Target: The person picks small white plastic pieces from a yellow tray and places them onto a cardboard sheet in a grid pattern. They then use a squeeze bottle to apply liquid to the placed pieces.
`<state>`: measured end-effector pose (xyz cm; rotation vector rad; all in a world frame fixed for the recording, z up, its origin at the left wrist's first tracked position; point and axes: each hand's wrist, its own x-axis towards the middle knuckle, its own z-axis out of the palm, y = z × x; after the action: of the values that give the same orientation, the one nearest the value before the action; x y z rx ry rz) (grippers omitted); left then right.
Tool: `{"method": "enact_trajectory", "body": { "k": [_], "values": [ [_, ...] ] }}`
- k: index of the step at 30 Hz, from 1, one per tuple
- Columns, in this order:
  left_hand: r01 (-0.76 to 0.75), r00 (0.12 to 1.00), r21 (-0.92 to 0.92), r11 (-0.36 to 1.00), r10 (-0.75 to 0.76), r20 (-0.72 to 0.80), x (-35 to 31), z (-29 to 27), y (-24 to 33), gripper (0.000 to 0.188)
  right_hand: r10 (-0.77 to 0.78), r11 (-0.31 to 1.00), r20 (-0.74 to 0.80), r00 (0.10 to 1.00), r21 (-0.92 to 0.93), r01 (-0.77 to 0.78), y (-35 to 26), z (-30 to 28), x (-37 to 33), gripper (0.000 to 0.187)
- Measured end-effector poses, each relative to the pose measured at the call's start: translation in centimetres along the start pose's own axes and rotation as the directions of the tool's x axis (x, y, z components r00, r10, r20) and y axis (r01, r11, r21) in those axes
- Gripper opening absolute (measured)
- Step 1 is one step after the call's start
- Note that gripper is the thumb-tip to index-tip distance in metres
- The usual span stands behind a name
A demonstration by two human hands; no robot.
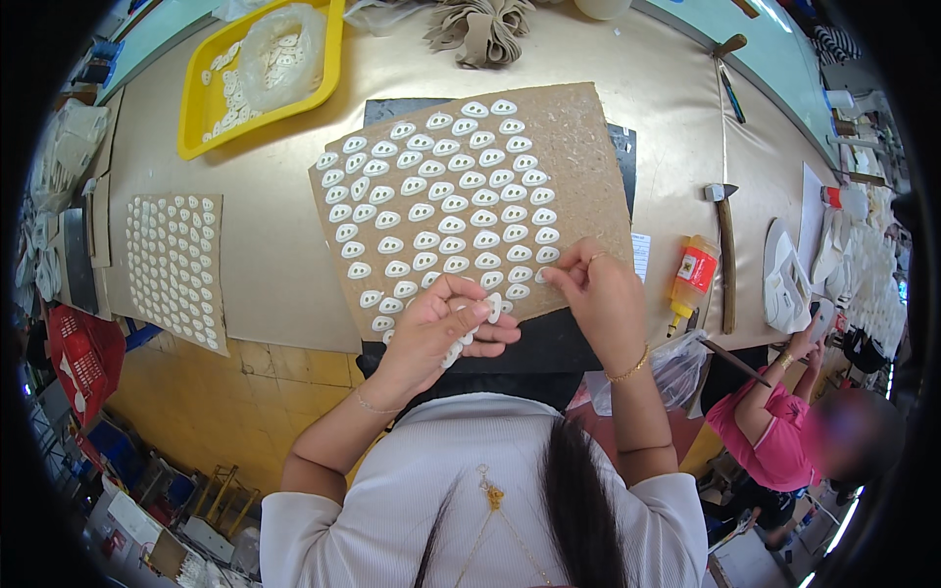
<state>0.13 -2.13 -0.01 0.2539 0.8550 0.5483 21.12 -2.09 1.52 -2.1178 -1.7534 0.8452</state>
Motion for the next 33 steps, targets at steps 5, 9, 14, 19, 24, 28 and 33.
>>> {"method": "enact_trajectory", "body": {
  "k": [5, 9, 14, 19, 24, 28, 33],
  "values": [
    [0.015, 0.996, 0.014, 1.000, -0.017, 0.086, 0.1, -0.2, -0.3, 0.016, -0.245, 0.724, 0.295, 0.923, 0.690, -0.028, -0.7, 1.3, -1.2, 0.013],
    [0.012, 0.988, -0.012, 1.000, -0.011, 0.152, -0.3, 0.0, -0.5, 0.016, -0.318, 0.476, 0.220, 0.922, 0.878, -0.045, -0.1, 2.6, -1.9, 0.012],
    [-0.002, 0.991, -0.162, 0.987, 0.023, 0.129, -0.6, -0.6, -0.3, 0.013, -0.013, 0.417, 0.265, 0.964, 0.878, -0.235, 1.2, 0.2, -2.0, 0.014],
    [0.012, 0.999, -0.207, 0.978, -0.003, 0.044, -1.3, 0.8, 1.1, 0.022, -0.156, 0.913, 0.012, 0.988, 0.384, 0.139, 2.0, -0.3, -1.5, 0.018],
    [0.014, 1.000, -0.094, 0.995, -0.014, 0.003, -1.6, 1.1, 1.7, 0.023, 0.064, 0.889, 0.127, 0.990, 0.444, -0.114, 0.9, 0.2, -2.2, 0.014],
    [0.018, 1.000, -0.090, 0.996, -0.019, -0.009, -1.4, 0.3, 1.1, 0.019, -0.040, 0.943, 0.054, 0.998, 0.333, 0.020, 1.3, 0.6, -1.9, 0.014],
    [-0.019, 0.999, -0.066, 0.998, 0.017, -0.040, -0.9, 0.2, 0.7, 0.014, -0.155, 0.975, -0.021, 0.988, 0.158, 0.156, 1.4, 1.3, -1.6, 0.016]
  ]
}}
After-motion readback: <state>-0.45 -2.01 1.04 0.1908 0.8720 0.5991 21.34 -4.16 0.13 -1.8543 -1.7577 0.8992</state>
